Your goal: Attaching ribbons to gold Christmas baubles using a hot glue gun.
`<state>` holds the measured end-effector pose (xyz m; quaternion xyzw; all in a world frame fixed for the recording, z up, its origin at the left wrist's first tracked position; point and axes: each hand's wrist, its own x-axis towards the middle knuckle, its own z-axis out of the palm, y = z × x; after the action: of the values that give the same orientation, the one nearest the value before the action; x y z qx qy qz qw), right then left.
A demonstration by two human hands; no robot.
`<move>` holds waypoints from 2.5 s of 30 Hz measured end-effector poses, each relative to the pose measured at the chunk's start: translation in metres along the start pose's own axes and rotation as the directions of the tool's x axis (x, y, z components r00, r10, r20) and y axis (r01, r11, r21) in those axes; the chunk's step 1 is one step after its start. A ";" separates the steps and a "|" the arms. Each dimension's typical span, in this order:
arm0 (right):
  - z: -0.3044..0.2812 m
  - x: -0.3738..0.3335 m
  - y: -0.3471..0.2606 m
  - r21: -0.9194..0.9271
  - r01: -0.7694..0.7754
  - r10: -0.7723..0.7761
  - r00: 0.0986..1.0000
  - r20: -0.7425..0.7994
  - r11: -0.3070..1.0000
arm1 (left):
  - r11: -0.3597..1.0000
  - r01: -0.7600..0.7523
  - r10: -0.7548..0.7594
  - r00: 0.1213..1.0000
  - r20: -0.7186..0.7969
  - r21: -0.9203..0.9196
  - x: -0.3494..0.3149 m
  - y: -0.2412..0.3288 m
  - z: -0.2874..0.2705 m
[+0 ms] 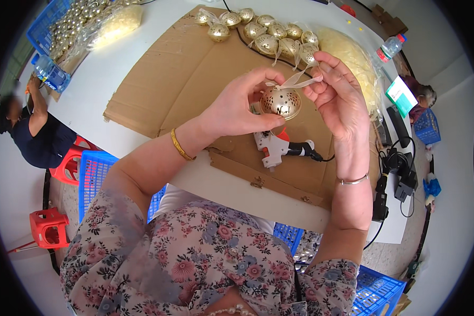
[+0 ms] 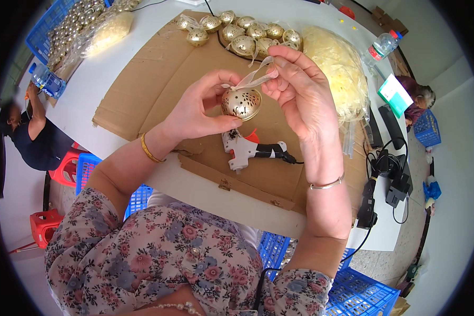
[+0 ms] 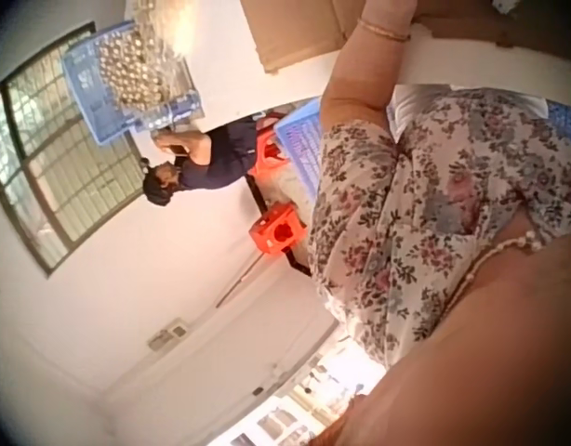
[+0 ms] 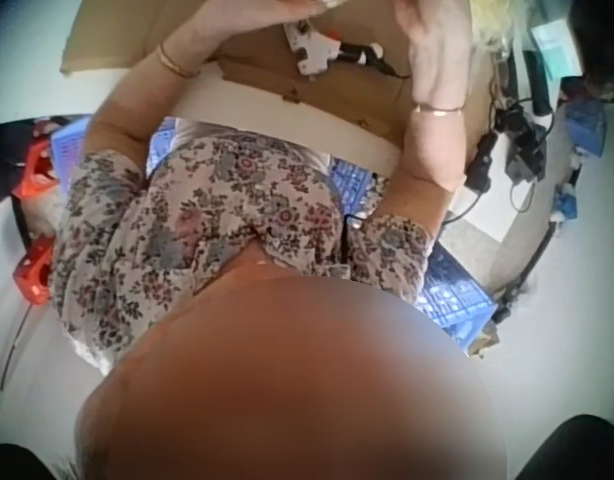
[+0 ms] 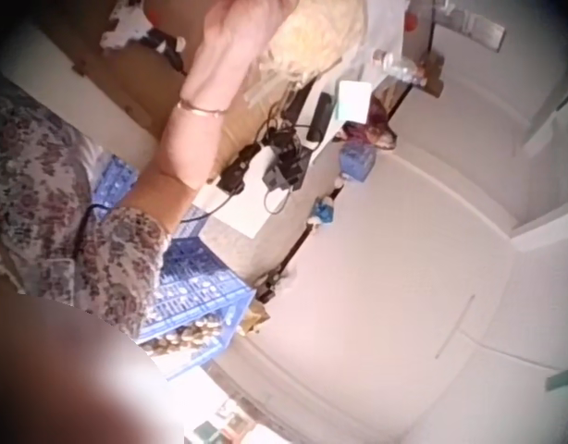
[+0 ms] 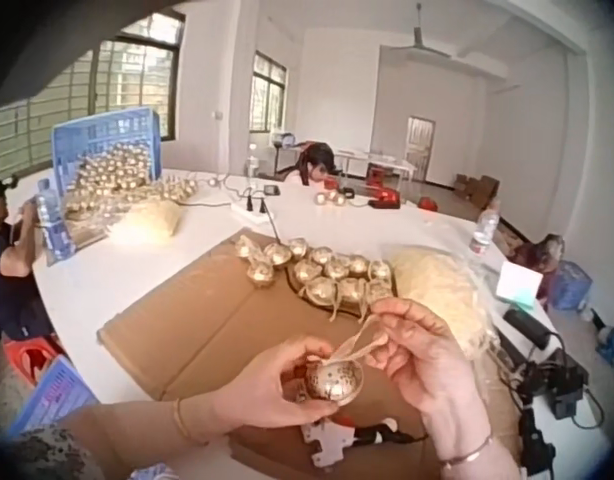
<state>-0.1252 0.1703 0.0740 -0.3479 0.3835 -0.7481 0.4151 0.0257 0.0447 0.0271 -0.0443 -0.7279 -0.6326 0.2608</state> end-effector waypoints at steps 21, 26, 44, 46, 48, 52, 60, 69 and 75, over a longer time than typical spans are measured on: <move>0.004 0.000 0.005 0.115 0.091 -0.087 0.995 -0.041 0.989 | 0.981 0.106 -0.112 0.993 -0.024 -0.165 0.000 -0.003 -0.002; 0.006 -0.001 0.005 0.119 0.116 -0.118 0.993 0.012 0.986 | 0.978 0.120 -0.121 0.993 0.007 -0.171 -0.003 -0.007 -0.002; -0.002 0.008 0.017 -0.401 0.018 -0.120 0.966 -0.231 0.916 | 0.868 0.149 -0.071 0.981 0.178 -0.474 -0.005 0.003 -0.003; -0.004 0.008 0.018 -0.411 -0.004 -0.103 0.966 -0.238 0.912 | 0.915 0.074 -0.012 0.988 0.157 -0.397 -0.003 0.002 -0.007; -0.008 0.007 0.020 -0.415 -0.026 -0.085 0.965 -0.247 0.909 | 0.932 0.016 0.030 0.992 0.120 -0.361 -0.001 0.003 -0.002; -0.006 0.007 0.024 -0.454 -0.159 0.068 0.975 -0.211 0.877 | 0.926 -0.110 0.144 0.987 0.068 -0.361 0.001 0.004 -0.003; -0.004 0.007 0.033 -0.558 -0.186 0.148 0.982 -0.113 0.809 | 0.960 0.016 -0.028 0.999 -0.040 -0.280 0.002 0.001 -0.007; 0.006 0.000 0.031 -0.731 -0.035 0.090 0.995 0.036 0.681 | 0.999 -0.041 0.050 0.931 -0.363 0.033 0.012 -0.020 -0.026; 0.009 0.003 0.037 -0.554 -0.120 0.123 0.992 -0.032 0.824 | 0.947 -0.139 0.215 0.944 -0.252 0.289 0.010 -0.019 -0.024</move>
<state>-0.1061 0.1513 0.0467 -0.4301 0.6040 -0.5760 0.3440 0.0178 0.0154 0.0156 0.0153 -0.7550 -0.5024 0.4210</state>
